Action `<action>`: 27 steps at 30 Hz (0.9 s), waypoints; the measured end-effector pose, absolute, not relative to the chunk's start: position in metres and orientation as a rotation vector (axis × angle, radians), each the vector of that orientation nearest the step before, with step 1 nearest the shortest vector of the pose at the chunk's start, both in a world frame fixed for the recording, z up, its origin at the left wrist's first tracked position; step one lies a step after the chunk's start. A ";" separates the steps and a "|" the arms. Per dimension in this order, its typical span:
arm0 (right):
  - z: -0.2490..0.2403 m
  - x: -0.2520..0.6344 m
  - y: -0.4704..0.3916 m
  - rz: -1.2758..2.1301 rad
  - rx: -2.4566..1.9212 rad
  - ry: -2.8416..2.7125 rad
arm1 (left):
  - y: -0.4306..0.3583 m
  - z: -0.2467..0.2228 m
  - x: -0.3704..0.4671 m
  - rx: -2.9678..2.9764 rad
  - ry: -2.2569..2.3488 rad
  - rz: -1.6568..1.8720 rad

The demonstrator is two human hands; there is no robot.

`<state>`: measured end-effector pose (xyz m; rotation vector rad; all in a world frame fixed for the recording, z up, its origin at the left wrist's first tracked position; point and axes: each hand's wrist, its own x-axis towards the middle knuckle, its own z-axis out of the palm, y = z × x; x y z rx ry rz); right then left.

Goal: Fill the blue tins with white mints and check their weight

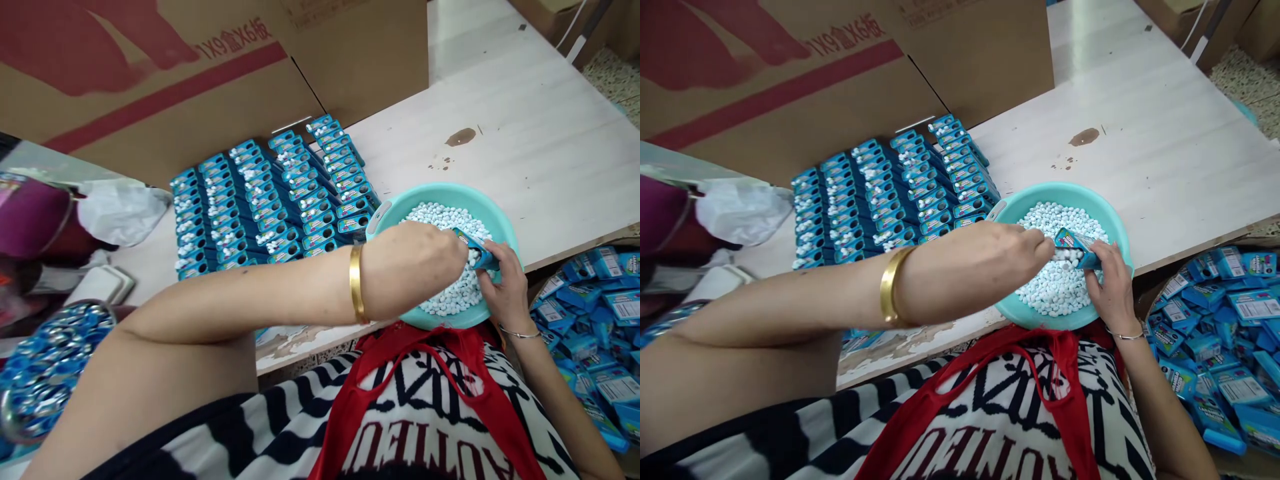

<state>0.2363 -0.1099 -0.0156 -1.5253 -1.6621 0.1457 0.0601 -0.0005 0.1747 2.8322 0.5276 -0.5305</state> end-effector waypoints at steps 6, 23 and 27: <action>-0.013 0.236 -0.110 0.132 -1.568 -1.576 | 0.015 0.167 0.037 2.926 0.745 -0.415; -0.016 0.238 -0.111 0.172 -1.661 -1.436 | -0.007 -0.023 0.028 2.328 0.289 -0.403; -0.018 0.238 -0.112 0.173 -1.653 -1.443 | 0.005 0.000 0.013 2.085 0.241 -0.305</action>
